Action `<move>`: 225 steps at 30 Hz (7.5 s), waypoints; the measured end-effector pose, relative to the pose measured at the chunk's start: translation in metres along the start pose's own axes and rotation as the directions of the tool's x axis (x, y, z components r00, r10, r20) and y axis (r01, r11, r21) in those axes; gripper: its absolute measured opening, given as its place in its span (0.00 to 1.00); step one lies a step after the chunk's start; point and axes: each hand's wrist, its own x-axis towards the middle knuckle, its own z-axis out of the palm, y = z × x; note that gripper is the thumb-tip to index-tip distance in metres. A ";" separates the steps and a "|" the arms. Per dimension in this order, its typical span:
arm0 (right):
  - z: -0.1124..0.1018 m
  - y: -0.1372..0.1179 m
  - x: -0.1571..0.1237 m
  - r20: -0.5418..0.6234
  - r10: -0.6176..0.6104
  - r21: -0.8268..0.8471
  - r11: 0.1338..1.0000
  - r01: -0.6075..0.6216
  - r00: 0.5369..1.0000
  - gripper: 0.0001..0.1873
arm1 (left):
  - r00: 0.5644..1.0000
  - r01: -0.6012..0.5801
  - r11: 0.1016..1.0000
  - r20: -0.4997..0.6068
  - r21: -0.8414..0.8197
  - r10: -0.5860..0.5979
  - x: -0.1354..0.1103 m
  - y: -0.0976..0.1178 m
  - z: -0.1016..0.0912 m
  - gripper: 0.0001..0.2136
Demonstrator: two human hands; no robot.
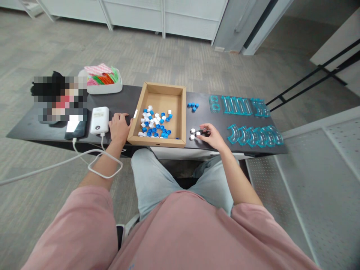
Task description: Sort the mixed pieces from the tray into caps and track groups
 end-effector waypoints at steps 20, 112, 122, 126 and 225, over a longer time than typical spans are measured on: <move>0.096 -0.156 0.085 0.602 -0.097 -0.507 0.721 0.473 0.792 0.18 | 0.999 0.005 1.000 -0.053 -0.009 -0.005 0.004 -0.003 0.008 0.24; 0.115 -0.150 0.111 0.633 -0.062 -0.541 0.677 0.498 0.772 0.10 | 1.000 0.013 1.000 0.006 0.007 -0.013 0.001 0.001 -0.001 0.24; 0.034 -0.106 0.138 0.159 -0.236 -0.151 0.954 0.260 0.959 0.09 | 1.000 0.004 1.000 -0.015 0.011 -0.003 0.003 0.000 0.003 0.24; -0.011 -0.069 0.146 -0.011 -0.206 -0.050 0.977 0.205 0.978 0.15 | 1.000 0.004 1.000 -0.005 0.006 -0.004 0.002 0.001 0.001 0.24; 0.073 -0.079 0.174 0.221 -0.315 -0.457 0.803 0.383 0.923 0.15 | 1.000 0.019 1.000 -0.010 0.016 -0.019 0.003 0.000 0.002 0.22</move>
